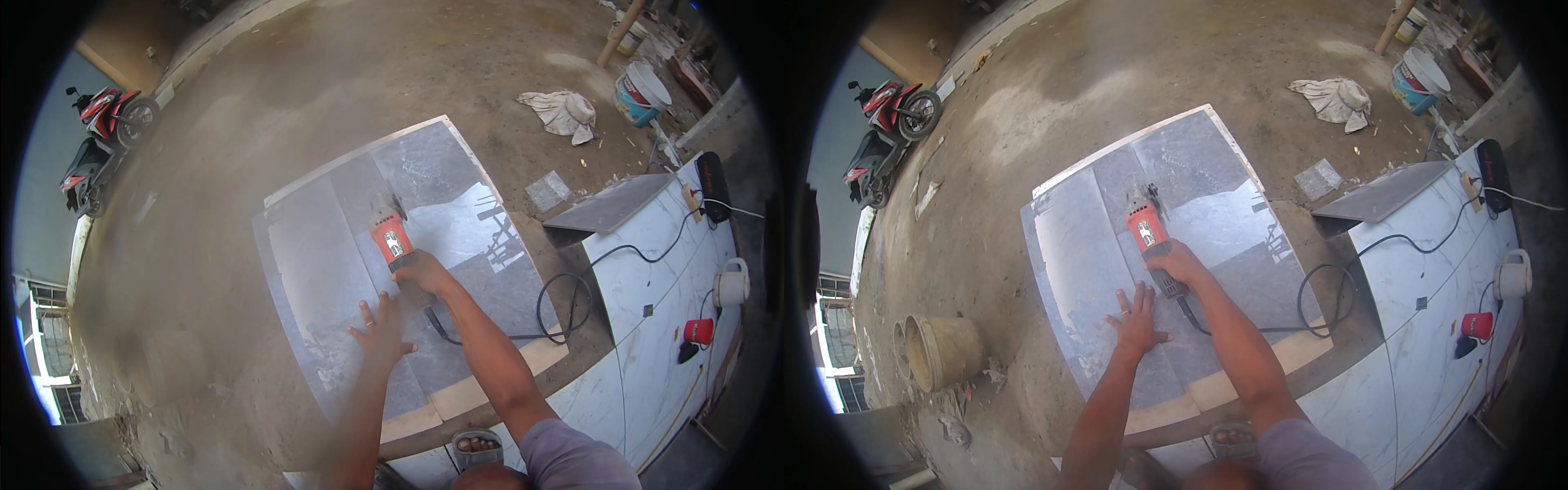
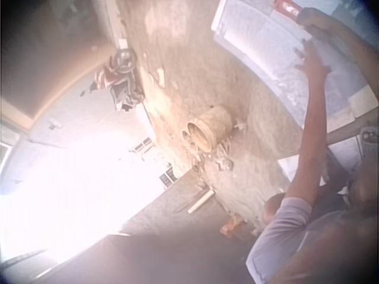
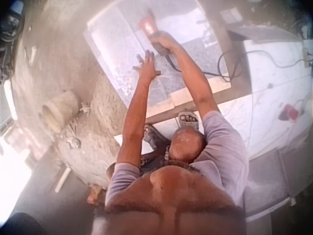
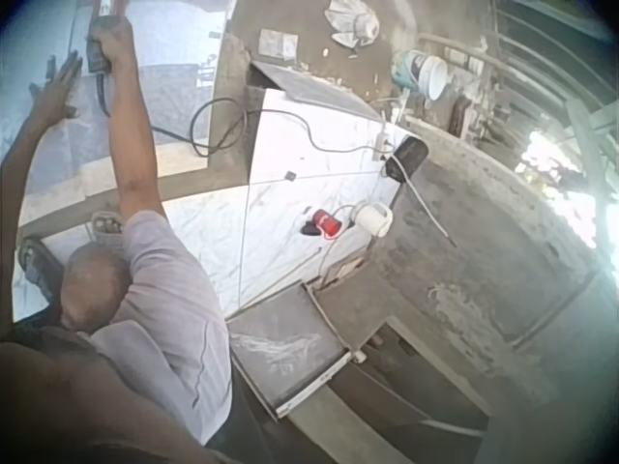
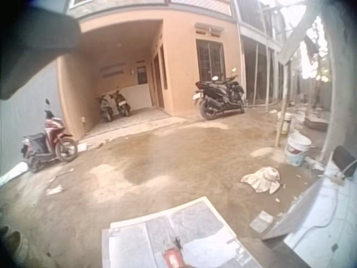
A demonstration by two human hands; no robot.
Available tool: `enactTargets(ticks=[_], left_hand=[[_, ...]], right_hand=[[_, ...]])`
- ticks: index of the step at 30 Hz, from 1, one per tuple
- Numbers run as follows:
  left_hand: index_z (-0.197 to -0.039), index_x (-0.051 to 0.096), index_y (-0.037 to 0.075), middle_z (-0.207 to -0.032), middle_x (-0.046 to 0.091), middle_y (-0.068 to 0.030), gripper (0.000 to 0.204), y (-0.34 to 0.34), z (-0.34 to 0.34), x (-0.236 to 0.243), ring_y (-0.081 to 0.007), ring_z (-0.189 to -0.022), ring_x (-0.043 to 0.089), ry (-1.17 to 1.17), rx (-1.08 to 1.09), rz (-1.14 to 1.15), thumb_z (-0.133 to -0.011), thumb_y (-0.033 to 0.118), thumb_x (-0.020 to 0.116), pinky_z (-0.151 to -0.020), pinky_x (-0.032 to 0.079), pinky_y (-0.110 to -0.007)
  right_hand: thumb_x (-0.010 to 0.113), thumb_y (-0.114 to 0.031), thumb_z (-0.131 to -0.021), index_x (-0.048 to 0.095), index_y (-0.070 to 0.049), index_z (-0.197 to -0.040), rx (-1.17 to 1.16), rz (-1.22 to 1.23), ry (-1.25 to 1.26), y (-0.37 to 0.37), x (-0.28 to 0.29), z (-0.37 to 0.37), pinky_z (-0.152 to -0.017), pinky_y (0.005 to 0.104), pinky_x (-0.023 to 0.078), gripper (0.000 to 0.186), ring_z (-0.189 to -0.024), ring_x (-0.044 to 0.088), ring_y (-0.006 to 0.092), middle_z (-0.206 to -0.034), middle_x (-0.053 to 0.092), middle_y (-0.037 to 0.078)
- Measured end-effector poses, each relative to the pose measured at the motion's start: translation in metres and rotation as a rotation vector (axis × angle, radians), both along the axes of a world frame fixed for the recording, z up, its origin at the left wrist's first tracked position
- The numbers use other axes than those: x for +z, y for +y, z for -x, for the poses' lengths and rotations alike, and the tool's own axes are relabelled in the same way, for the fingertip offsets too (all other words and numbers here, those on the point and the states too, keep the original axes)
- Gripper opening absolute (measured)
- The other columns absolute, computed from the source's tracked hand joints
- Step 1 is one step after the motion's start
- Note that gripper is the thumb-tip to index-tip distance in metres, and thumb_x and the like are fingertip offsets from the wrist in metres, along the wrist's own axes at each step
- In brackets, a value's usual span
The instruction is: The person uses a power grinder to cut a large ceramic tile on a workshop floor, holding the tool with both hands and applying it to a marked line on the tile surface.
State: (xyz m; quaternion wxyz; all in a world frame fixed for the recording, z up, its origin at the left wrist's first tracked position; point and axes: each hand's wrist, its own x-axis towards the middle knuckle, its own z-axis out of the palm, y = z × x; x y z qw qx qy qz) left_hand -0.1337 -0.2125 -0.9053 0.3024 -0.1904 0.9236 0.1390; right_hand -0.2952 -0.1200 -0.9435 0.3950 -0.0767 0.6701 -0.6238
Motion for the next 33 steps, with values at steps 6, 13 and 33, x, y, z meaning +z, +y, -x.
enactTargets(ticks=[6, 13, 33], left_hand=[[-0.16, 0.022, 0.022, -0.17, 0.006, 0.001, 0.122, -0.001, -0.001, -0.003, -0.0433, -0.154, -0.001, 0.004, 0.007, -0.004, -0.063, 0.044, 0.092, -0.107, 0.017, -0.084], [-0.161, 0.017, 0.013, -0.17, 0.003, -0.0041, 0.124, -0.001, 0.001, -0.001, -0.0505, -0.152, 0.001, -0.011, -0.052, 0.0, -0.066, 0.045, 0.09, -0.103, 0.022, -0.086], [-0.16, 0.025, 0.02, -0.169, 0.007, 0.0008, 0.121, -0.001, -0.001, -0.004, -0.0438, -0.154, -0.001, 0.018, 0.008, -0.012, -0.062, 0.042, 0.093, -0.107, 0.017, -0.084]], right_hand=[[0.08, -0.021, -0.071, 0.067, 0.0, -0.107, -0.018, -0.034, -0.053, 0.003, 0.002, -0.002, -0.082, 0.0359, 0.051, 0.044, -0.089, 0.066, 0.0209, -0.096, 0.069, 0.011], [0.078, -0.022, -0.074, 0.068, -0.004, -0.099, -0.002, 0.005, -0.11, -0.007, 0.005, 0.013, -0.071, 0.0325, 0.05, 0.033, -0.077, 0.063, 0.0159, -0.086, 0.067, 0.005], [0.08, -0.02, -0.071, 0.067, -0.001, -0.103, -0.008, -0.011, -0.069, 0.0, 0.008, 0.003, -0.076, 0.034, 0.05, 0.039, -0.084, 0.065, 0.0192, -0.091, 0.069, 0.009]])
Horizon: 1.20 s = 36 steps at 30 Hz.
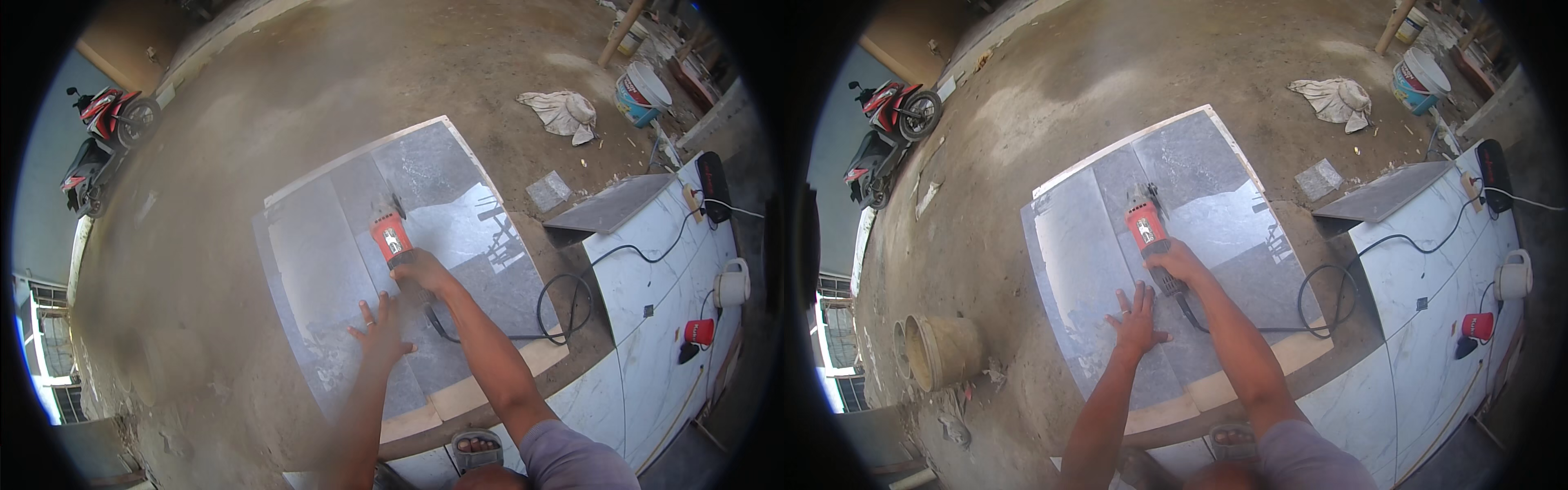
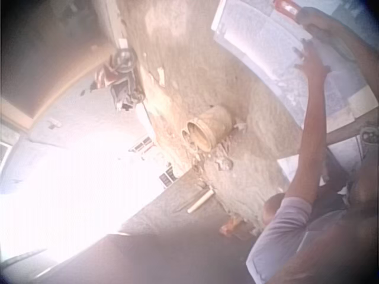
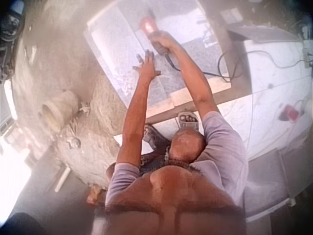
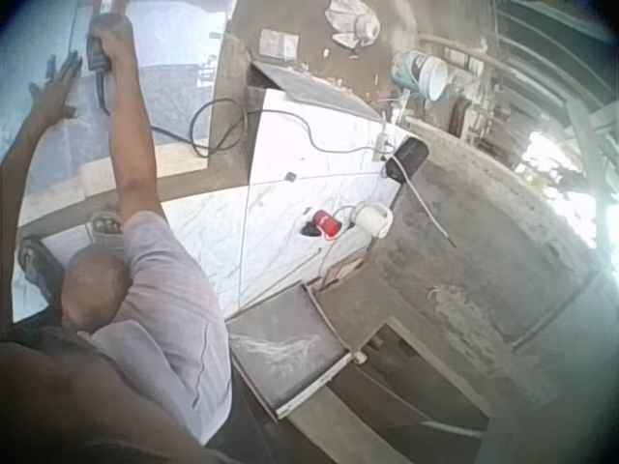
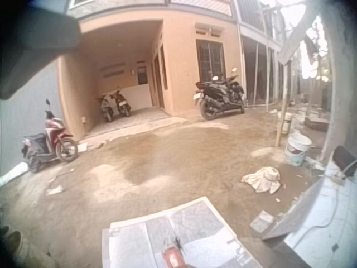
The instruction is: The person uses a power grinder to cut a large ceramic tile on a workshop floor, holding the tool with both hands and applying it to a marked line on the tile surface.
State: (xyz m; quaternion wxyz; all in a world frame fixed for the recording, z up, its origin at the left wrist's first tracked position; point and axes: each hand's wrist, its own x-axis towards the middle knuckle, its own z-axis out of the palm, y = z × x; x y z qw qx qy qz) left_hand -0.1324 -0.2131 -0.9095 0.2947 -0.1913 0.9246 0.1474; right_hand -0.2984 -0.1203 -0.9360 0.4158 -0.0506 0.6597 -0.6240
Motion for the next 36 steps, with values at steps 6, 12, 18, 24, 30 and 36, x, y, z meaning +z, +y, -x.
enactTargets(ticks=[6, 12, 18, 24, 30, 36], left_hand=[[-0.16, 0.024, 0.02, -0.169, 0.008, 0.0008, 0.123, 0.002, 0.001, 0.001, -0.0447, -0.154, 0.0, 0.01, -0.001, 0.005, -0.061, 0.042, 0.093, -0.105, 0.017, -0.085], [-0.16, 0.024, 0.02, -0.169, 0.009, 0.0005, 0.123, 0.0, -0.001, 0.001, -0.0448, -0.154, 0.0, 0.023, -0.001, 0.004, -0.061, 0.041, 0.093, -0.105, 0.018, -0.085], [-0.159, 0.027, 0.02, -0.169, 0.009, 0.0009, 0.12, 0.001, 0.0, 0.004, -0.0435, -0.154, 0.0, 0.017, 0.025, -0.017, -0.061, 0.038, 0.094, -0.106, 0.017, -0.085], [-0.159, 0.027, 0.02, -0.169, 0.008, 0.0012, 0.118, 0.002, 0.001, 0.006, -0.0434, -0.154, -0.001, 0.009, 0.018, -0.014, -0.062, 0.038, 0.094, -0.107, 0.017, -0.084], [-0.159, 0.026, 0.021, -0.169, 0.008, 0.0011, 0.12, 0.001, 0.001, 0.004, -0.0435, -0.154, -0.001, 0.013, 0.011, -0.006, -0.062, 0.04, 0.093, -0.107, 0.017, -0.084], [-0.16, 0.025, 0.021, -0.169, 0.008, 0.0017, 0.122, -0.002, 0.0, 0.001, -0.0435, -0.154, 0.0, -0.008, 0.019, -0.004, -0.061, 0.042, 0.093, -0.107, 0.016, -0.084]], right_hand=[[0.079, -0.02, -0.072, 0.067, 0.0, -0.104, 0.01, 0.0, -0.079, -0.004, -0.007, 0.008, -0.075, 0.0342, 0.051, 0.04, -0.083, 0.065, 0.0193, -0.091, 0.069, 0.009], [0.08, -0.021, -0.072, 0.065, 0.002, -0.111, -0.005, -0.013, 0.04, 0.006, -0.002, -0.01, -0.078, 0.0342, 0.051, 0.048, -0.087, 0.066, 0.0201, -0.097, 0.07, 0.011], [0.08, -0.021, -0.071, 0.066, 0.0, -0.109, -0.039, -0.018, 0.067, 0.01, -0.003, -0.016, -0.077, 0.0337, 0.051, 0.045, -0.086, 0.066, 0.0196, -0.095, 0.069, 0.01], [0.08, -0.02, -0.07, 0.068, -0.001, -0.098, -0.019, 0.018, 0.03, 0.003, -0.003, -0.004, -0.072, 0.0331, 0.05, 0.035, -0.078, 0.064, 0.0179, -0.085, 0.068, 0.008], [0.079, -0.021, -0.072, 0.068, -0.001, -0.1, -0.015, -0.001, -0.023, 0.0, -0.002, 0.001, -0.071, 0.0335, 0.05, 0.036, -0.077, 0.064, 0.0181, -0.086, 0.068, 0.008], [0.08, -0.021, -0.071, 0.068, -0.001, -0.106, 0.063, -0.069, 0.039, 0.008, -0.002, -0.012, -0.077, 0.0339, 0.051, 0.041, -0.084, 0.065, 0.0191, -0.092, 0.07, 0.009]])
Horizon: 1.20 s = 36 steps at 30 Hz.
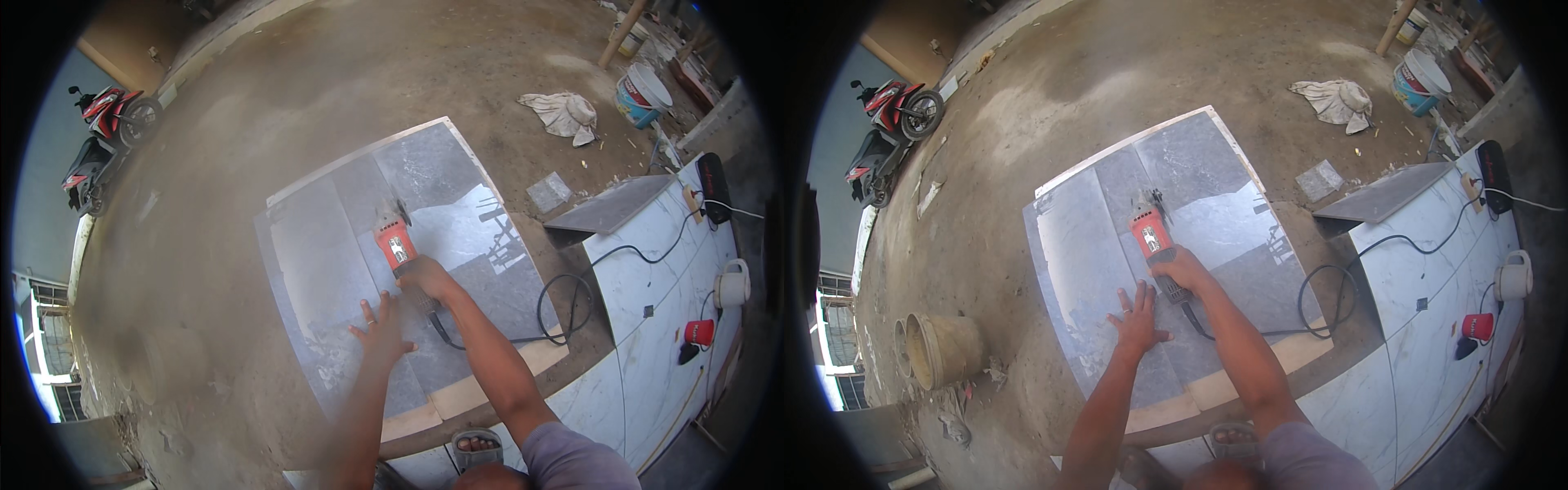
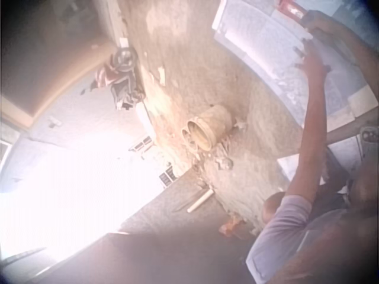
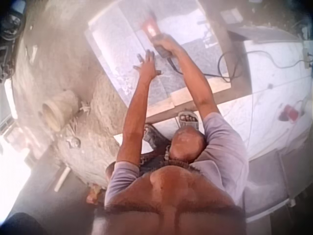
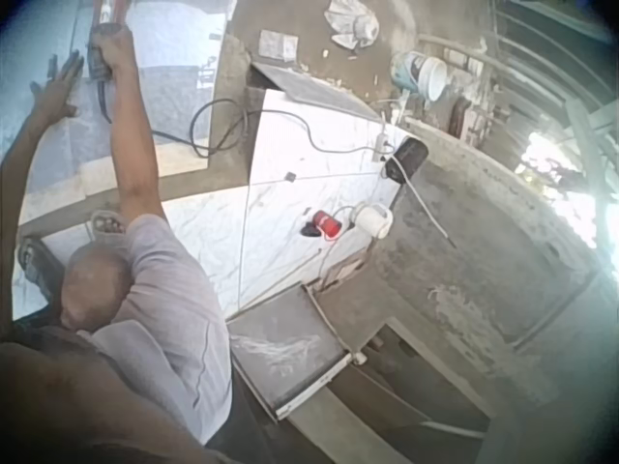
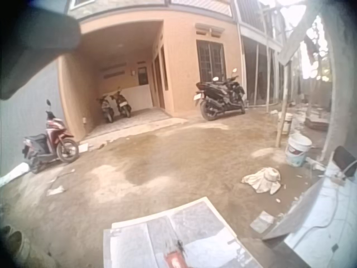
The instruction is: The person uses a power grinder to cut a large ceramic tile on a workshop floor, holding the tool with both hands and applying it to a marked line on the tile surface.
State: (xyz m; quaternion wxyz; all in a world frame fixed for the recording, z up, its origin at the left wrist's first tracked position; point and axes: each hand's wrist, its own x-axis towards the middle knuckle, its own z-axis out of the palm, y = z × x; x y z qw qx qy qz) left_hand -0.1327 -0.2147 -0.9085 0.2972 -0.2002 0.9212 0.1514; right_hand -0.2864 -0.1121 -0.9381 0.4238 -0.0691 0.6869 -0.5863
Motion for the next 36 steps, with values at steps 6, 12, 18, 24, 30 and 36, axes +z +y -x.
enactTargets(ticks=[6, 12, 18, 24, 30, 36], left_hand=[[-0.16, 0.025, 0.021, -0.169, 0.008, 0.002, 0.122, 0.003, 0.001, 0.0, -0.0432, -0.154, 0.0, 0.006, -0.002, -0.004, -0.061, 0.042, 0.093, -0.107, 0.016, -0.084], [-0.16, 0.024, 0.021, -0.169, 0.007, 0.0016, 0.122, 0.001, -0.001, -0.003, -0.0443, -0.154, 0.0, 0.009, -0.012, 0.003, -0.062, 0.042, 0.093, -0.106, 0.016, -0.085], [-0.16, 0.024, 0.021, -0.169, 0.007, 0.0007, 0.122, 0.003, 0.0, 0.001, -0.0447, -0.154, -0.001, 0.01, -0.005, -0.004, -0.061, 0.041, 0.093, -0.105, 0.016, -0.086], [-0.159, 0.025, 0.02, -0.17, 0.007, 0.0007, 0.122, 0.002, 0.0, -0.001, -0.0446, -0.154, -0.001, 0.017, -0.012, -0.002, -0.061, 0.041, 0.094, -0.106, 0.016, -0.085], [-0.16, 0.023, 0.02, -0.17, 0.006, 0.0003, 0.123, 0.001, -0.002, -0.002, -0.0447, -0.154, -0.001, 0.017, -0.01, -0.008, -0.061, 0.041, 0.093, -0.106, 0.016, -0.085], [-0.16, 0.022, 0.019, -0.17, 0.005, 0.0, 0.124, 0.003, -0.001, -0.001, -0.0452, -0.154, 0.0, 0.015, -0.023, 0.003, -0.062, 0.042, 0.093, -0.105, 0.017, -0.086]], right_hand=[[0.079, -0.017, -0.074, 0.065, 0.0, -0.11, -0.065, 0.022, 0.025, 0.007, -0.009, -0.006, -0.084, 0.034, 0.051, 0.041, -0.098, 0.064, 0.02, -0.104, 0.068, 0.011], [0.08, -0.022, -0.071, 0.067, 0.0, -0.102, -0.095, 0.095, -0.008, -0.004, -0.002, 0.004, -0.073, 0.0334, 0.05, 0.04, -0.08, 0.065, 0.0188, -0.089, 0.069, 0.009], [0.08, -0.021, -0.071, 0.067, 0.0, -0.103, -0.066, 0.074, -0.057, -0.005, 0.0, 0.008, -0.072, 0.0329, 0.05, 0.04, -0.079, 0.064, 0.0176, -0.088, 0.068, 0.008], [0.08, -0.021, -0.071, 0.066, 0.001, -0.108, -0.031, 0.039, 0.033, 0.006, -0.009, -0.006, -0.079, 0.0341, 0.05, 0.045, -0.087, 0.065, 0.0191, -0.094, 0.069, 0.01], [0.078, -0.017, -0.075, 0.067, 0.001, -0.101, -0.088, 0.057, 0.037, 0.006, -0.003, -0.01, -0.077, 0.0344, 0.051, 0.034, -0.085, 0.065, 0.0181, -0.092, 0.069, 0.009], [0.079, -0.019, -0.072, 0.067, -0.001, -0.102, -0.073, 0.089, -0.068, -0.002, 0.002, 0.003, -0.074, 0.033, 0.049, 0.037, -0.081, 0.064, 0.0173, -0.09, 0.068, 0.007]])
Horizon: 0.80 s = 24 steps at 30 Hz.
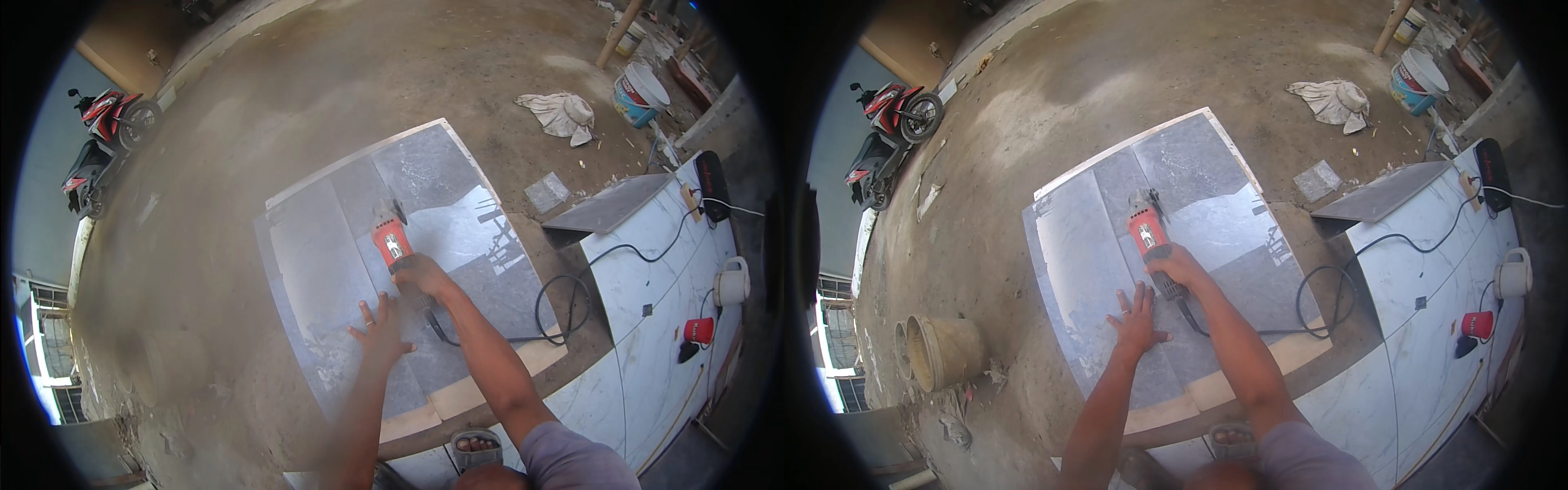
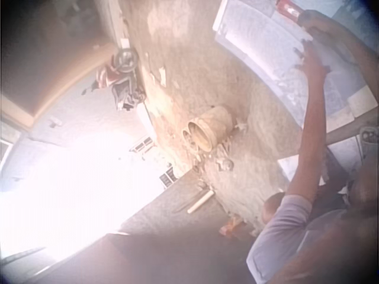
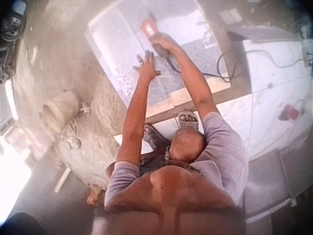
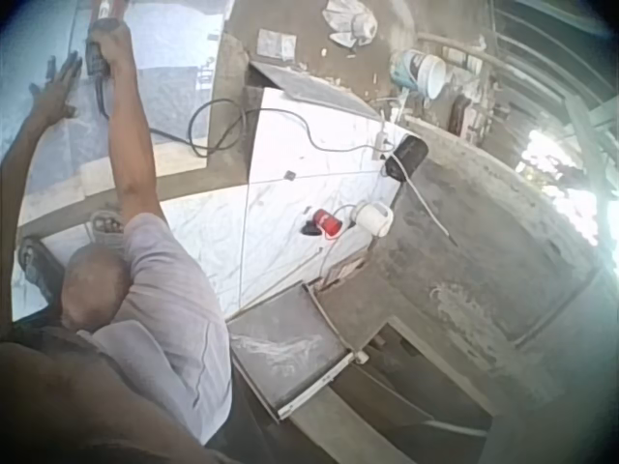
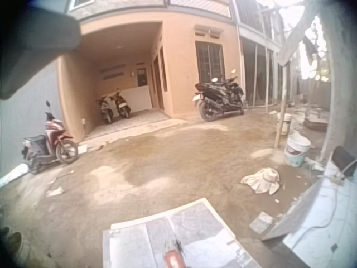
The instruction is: The person uses a power grinder to cut a large ceramic tile on a workshop floor, holding the tool with both hands and applying it to a marked line on the tile surface.
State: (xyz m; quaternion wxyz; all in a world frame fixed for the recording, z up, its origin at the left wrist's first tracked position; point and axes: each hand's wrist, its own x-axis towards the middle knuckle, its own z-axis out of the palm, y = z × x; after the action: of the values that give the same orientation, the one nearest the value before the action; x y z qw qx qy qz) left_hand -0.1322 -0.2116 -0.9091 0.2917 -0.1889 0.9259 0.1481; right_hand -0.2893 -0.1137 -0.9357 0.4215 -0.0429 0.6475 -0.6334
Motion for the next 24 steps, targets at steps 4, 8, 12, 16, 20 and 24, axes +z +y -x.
enactTargets(ticks=[4, 8, 12, 16, 20, 24], left_hand=[[-0.16, 0.022, 0.019, -0.17, 0.005, 0.0, 0.124, -0.001, 0.0, 0.002, -0.0455, -0.154, 0.001, -0.007, -0.003, 0.007, -0.062, 0.042, 0.093, -0.104, 0.018, -0.086], [-0.16, 0.023, 0.02, -0.17, 0.007, -0.0004, 0.123, -0.002, -0.001, 0.002, -0.0463, -0.154, 0.002, 0.003, -0.006, 0.007, -0.061, 0.042, 0.093, -0.104, 0.019, -0.086], [-0.159, 0.025, 0.02, -0.169, 0.008, -0.0005, 0.122, -0.002, -0.002, -0.002, -0.0466, -0.153, 0.001, 0.034, -0.004, 0.0, -0.061, 0.042, 0.093, -0.104, 0.018, -0.086], [-0.159, 0.025, 0.02, -0.17, 0.007, -0.0003, 0.122, -0.004, -0.003, -0.002, -0.0462, -0.154, 0.0, 0.022, -0.001, 0.002, -0.061, 0.042, 0.093, -0.105, 0.016, -0.086], [-0.16, 0.024, 0.02, -0.17, 0.006, 0.0001, 0.122, 0.0, 0.0, -0.003, -0.0446, -0.154, -0.002, 0.005, 0.009, -0.016, -0.061, 0.041, 0.093, -0.106, 0.014, -0.085], [-0.161, 0.021, 0.019, -0.17, 0.005, 0.0002, 0.124, -0.001, 0.001, 0.0, -0.0432, -0.155, -0.003, -0.02, 0.018, -0.018, -0.062, 0.041, 0.093, -0.107, 0.012, -0.085]], right_hand=[[0.077, -0.018, -0.075, 0.068, -0.001, -0.1, 0.002, -0.014, 0.013, 0.0, 0.003, -0.001, -0.075, 0.0346, 0.051, 0.033, -0.083, 0.064, 0.0182, -0.09, 0.068, 0.009], [0.079, -0.02, -0.072, 0.066, 0.0, -0.108, 0.003, -0.032, 0.075, 0.005, -0.004, -0.01, -0.078, 0.0337, 0.05, 0.044, -0.086, 0.065, 0.0193, -0.094, 0.069, 0.009], [0.08, -0.02, -0.072, 0.066, 0.001, -0.109, 0.048, -0.075, 0.105, 0.013, -0.012, -0.015, -0.08, 0.0341, 0.051, 0.045, -0.088, 0.066, 0.0203, -0.096, 0.069, 0.01], [0.08, -0.02, -0.071, 0.066, 0.001, -0.108, 0.009, -0.009, 0.061, 0.011, -0.011, -0.016, -0.078, 0.034, 0.051, 0.044, -0.086, 0.066, 0.0197, -0.094, 0.069, 0.01], [0.079, -0.018, -0.072, 0.067, 0.001, -0.106, 0.024, -0.003, 0.008, 0.008, -0.01, -0.004, -0.071, 0.033, 0.051, 0.041, -0.079, 0.065, 0.018, -0.09, 0.069, 0.008], [0.079, -0.018, -0.072, 0.067, 0.0, -0.105, -0.015, 0.0, -0.016, 0.002, -0.003, -0.002, -0.069, 0.0324, 0.05, 0.039, -0.076, 0.065, 0.0173, -0.089, 0.069, 0.008]])
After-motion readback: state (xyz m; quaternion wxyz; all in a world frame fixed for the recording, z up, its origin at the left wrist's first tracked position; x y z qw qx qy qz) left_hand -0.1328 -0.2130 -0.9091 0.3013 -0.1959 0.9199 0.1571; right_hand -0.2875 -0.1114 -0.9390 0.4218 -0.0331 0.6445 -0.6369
